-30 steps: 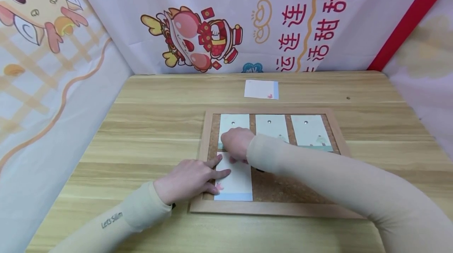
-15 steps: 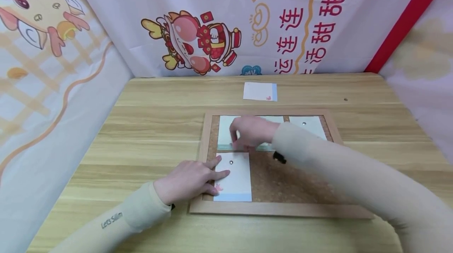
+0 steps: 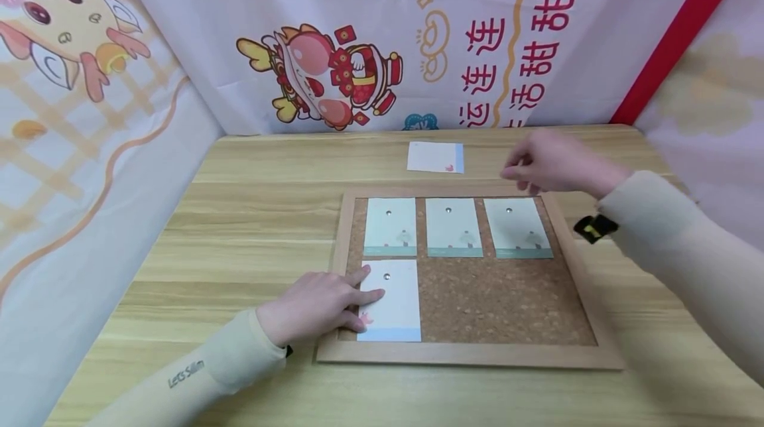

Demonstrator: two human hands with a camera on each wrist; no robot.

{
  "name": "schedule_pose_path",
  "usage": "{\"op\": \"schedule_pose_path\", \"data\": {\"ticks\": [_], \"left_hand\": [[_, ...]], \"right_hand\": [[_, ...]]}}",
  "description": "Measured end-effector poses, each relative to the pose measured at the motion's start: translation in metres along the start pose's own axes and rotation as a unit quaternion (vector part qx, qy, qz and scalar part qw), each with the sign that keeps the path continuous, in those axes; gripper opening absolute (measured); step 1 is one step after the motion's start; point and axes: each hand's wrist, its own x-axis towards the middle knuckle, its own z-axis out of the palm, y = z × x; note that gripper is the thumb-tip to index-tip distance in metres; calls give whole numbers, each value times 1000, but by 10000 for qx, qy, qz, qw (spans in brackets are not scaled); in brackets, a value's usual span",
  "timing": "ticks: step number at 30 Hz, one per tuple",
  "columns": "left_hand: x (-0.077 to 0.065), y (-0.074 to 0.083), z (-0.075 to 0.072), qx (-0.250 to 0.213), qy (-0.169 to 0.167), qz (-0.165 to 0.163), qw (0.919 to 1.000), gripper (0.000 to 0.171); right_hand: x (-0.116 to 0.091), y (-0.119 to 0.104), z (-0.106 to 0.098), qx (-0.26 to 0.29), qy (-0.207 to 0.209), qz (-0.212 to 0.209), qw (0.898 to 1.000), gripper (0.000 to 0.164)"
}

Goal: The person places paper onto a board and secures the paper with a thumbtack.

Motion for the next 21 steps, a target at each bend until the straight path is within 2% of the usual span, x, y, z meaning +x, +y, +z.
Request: {"op": "schedule_pose_path", "data": {"ticks": [4, 12, 16, 21], "left_hand": [[0, 0, 1, 61, 52, 78, 9999, 55], [0, 0, 2, 65, 71, 45, 9999, 56], [1, 1, 3, 85, 57, 27, 9999, 57], [2, 1, 2, 70, 24, 32, 10000, 56]], "right_hand": [[-7, 43, -6, 124, 145, 407, 9990, 23], [-9, 116, 12, 653, -414, 1098, 9909, 41], [-9, 136, 26, 855, -455, 1286, 9870, 44], [-8, 141, 37, 758, -784, 1480, 9830, 59]]}}
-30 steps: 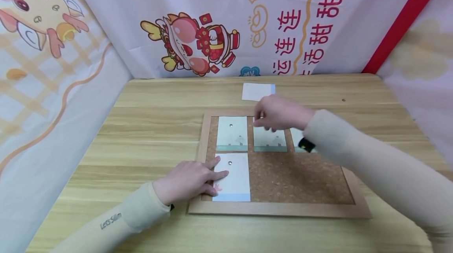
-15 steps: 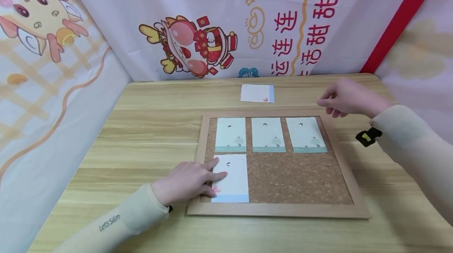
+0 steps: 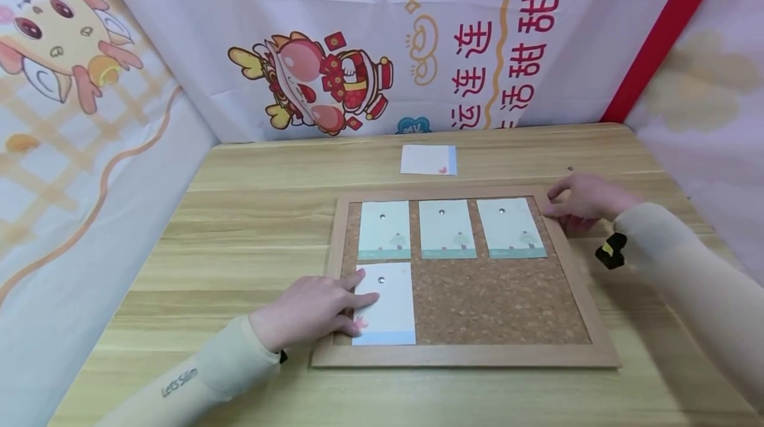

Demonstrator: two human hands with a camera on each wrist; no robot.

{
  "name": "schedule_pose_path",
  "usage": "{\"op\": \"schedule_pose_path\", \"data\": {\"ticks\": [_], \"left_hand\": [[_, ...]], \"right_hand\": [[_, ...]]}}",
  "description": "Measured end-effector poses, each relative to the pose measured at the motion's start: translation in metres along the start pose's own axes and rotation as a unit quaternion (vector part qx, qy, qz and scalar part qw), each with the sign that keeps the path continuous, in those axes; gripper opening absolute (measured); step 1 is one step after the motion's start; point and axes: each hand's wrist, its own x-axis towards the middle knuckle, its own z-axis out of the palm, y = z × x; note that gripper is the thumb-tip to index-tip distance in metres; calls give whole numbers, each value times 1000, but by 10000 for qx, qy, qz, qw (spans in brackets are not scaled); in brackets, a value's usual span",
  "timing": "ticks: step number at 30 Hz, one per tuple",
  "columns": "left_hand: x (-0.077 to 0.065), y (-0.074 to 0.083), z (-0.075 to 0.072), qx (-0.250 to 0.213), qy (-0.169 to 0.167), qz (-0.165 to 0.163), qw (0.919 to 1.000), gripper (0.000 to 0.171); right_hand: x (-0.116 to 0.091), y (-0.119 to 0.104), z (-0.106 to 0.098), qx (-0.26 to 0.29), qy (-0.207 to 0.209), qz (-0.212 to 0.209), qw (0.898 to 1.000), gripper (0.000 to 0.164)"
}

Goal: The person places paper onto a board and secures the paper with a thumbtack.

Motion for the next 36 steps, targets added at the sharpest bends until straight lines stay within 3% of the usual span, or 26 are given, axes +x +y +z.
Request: {"op": "schedule_pose_path", "data": {"ticks": [3, 11, 16, 21, 26, 31, 36], "left_hand": [[3, 0, -2, -7, -23, 58, 10000, 54], [17, -8, -17, 61, 65, 275, 9996, 44], [37, -22, -35, -369, 129, -55, 9992, 37], [72, -45, -63, -947, -86, -810, 9922, 35], [118, -78, -84, -873, -52, -1420, 9860, 35], [166, -109, -90, -1212, -50, -1731, 9774, 35], [203, -132, -86, -1418, -38, -1998, 9695, 38]], "right_hand": [[1, 0, 3, -63, -128, 135, 9998, 62], [6, -7, 6, -301, -240, 338, 9987, 26], [9, -8, 6, -284, -324, 442, 9981, 24], [10, -8, 4, -396, -410, 378, 9977, 24], [11, -7, 3, -425, -439, 385, 9974, 24], [10, -6, 3, -436, -404, 502, 9970, 23], [10, -8, 2, -555, -364, 580, 9961, 25]]}}
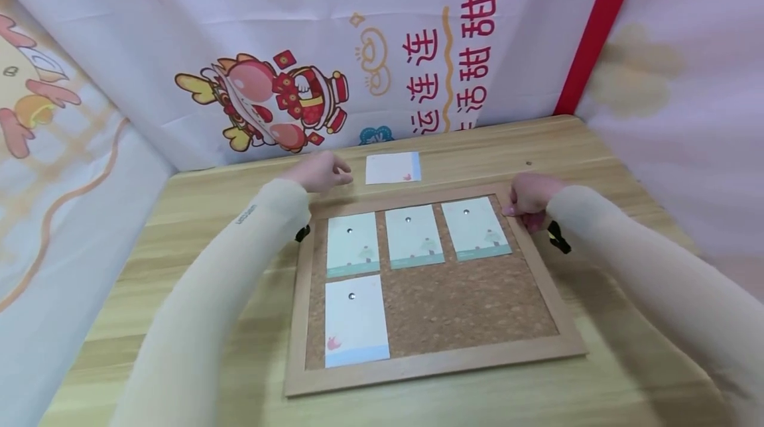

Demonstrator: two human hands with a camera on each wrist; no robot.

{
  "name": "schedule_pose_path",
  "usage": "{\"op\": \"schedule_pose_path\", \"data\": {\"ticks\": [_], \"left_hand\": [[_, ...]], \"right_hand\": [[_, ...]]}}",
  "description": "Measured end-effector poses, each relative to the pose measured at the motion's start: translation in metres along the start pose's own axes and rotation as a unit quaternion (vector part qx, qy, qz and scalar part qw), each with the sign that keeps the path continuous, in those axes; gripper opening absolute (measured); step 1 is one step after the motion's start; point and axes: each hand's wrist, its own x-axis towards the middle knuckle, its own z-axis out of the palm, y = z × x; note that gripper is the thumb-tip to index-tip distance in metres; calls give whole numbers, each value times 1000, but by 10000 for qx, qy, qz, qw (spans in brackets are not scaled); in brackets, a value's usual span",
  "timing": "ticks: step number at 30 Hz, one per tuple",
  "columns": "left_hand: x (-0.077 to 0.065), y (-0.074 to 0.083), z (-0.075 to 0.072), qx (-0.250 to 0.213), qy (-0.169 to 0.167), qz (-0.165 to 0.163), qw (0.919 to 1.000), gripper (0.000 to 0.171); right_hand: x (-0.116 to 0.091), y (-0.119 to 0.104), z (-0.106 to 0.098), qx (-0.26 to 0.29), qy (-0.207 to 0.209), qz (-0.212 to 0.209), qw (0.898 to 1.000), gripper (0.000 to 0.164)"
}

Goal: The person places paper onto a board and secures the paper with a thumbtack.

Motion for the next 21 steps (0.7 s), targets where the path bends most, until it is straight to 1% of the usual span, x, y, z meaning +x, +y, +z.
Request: {"op": "schedule_pose_path", "data": {"ticks": [3, 6, 10, 13, 16, 18, 21], "left_hand": [[25, -1, 4, -21, 73, -111, 9999, 46], [48, 0, 8, 13, 77, -102, 9999, 56], [72, 0, 15, 132, -77, -110, 9998, 71], [83, 5, 22, 217, -212, -322, 9990, 78], [90, 13, 26, 395, -256, -441, 9979, 78], [93, 18, 29, 472, -204, -530, 9973, 76], [97, 24, 30, 403, -41, -629, 9972, 71]], "right_hand": [[0, 0, 0, -8, -13, 57, 10000, 25], [1, 1, 0, 32, -43, 162, 9999, 24], [4, -2, 1, -3, -58, 235, 9997, 24], [5, -1, 2, -94, -59, 249, 9996, 26], [4, 0, 2, -174, -47, 272, 9995, 28], [3, 1, 2, -176, -28, 272, 9995, 29], [2, 2, 0, -105, 34, 301, 9995, 28]]}}
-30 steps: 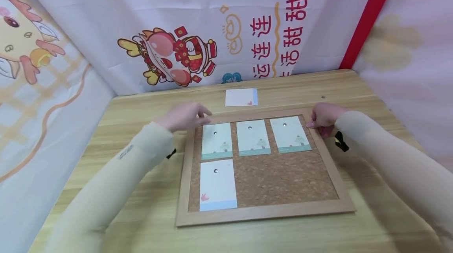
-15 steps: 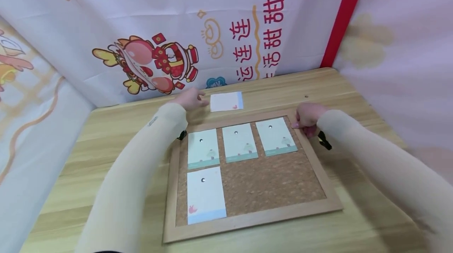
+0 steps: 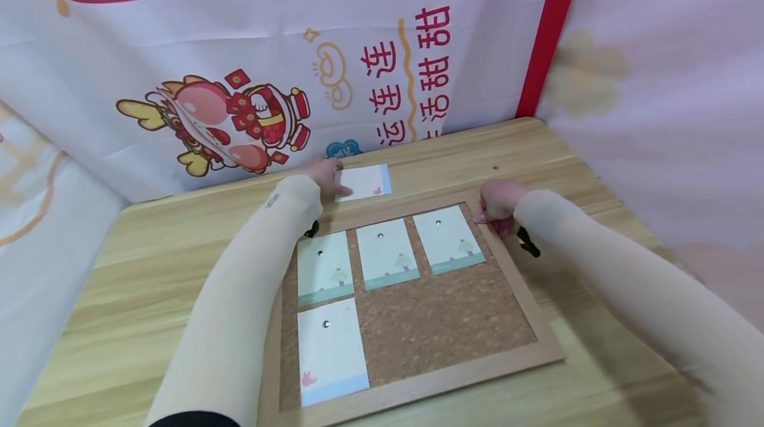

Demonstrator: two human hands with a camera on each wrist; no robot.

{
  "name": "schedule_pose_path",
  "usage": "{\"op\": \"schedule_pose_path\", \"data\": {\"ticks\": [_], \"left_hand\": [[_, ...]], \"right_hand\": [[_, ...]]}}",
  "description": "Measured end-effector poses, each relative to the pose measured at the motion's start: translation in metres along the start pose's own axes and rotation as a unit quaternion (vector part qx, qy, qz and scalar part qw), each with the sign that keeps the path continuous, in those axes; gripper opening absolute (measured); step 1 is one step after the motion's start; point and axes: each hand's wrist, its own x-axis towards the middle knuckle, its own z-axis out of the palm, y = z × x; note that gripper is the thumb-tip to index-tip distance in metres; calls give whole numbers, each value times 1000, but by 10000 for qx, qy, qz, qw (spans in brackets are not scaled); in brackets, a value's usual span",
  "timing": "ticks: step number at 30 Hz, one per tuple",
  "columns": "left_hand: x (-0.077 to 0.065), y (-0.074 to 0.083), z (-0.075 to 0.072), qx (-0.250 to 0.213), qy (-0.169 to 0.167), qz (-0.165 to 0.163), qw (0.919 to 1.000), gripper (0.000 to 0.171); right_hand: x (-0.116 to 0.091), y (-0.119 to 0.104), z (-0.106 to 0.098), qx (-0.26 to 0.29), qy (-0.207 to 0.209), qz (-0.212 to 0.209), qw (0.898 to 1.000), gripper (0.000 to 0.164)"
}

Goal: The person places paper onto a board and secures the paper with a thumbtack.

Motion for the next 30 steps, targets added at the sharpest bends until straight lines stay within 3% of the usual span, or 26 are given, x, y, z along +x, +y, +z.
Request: {"op": "schedule_pose_path", "data": {"ticks": [3, 8, 12, 17, 22, 30], "left_hand": [[-1, -2, 1, -311, 104, -249, 9992, 65], [1, -5, 0, -432, 19, -334, 9985, 62], [5, -3, -7, -385, -138, -88, 9991, 63], [6, -2, -19, -469, -55, 263, 9985, 46], [-9, -2, -38, -563, 150, 683, 9960, 24], [-56, 16, -72, -1438, 395, 1269, 9806, 30]], "right_hand": [[-1, -3, -1, 21, 20, -35, 10000, 27], [-3, -4, -2, 10, -4, -71, 10000, 27], [-3, -5, -2, -14, -11, -45, 10000, 27], [-3, -6, 0, -16, 10, 33, 10000, 27], [-2, -7, 1, -63, 24, 9, 10000, 29], [-1, -5, 3, -2, 3, -16, 10000, 29]]}}
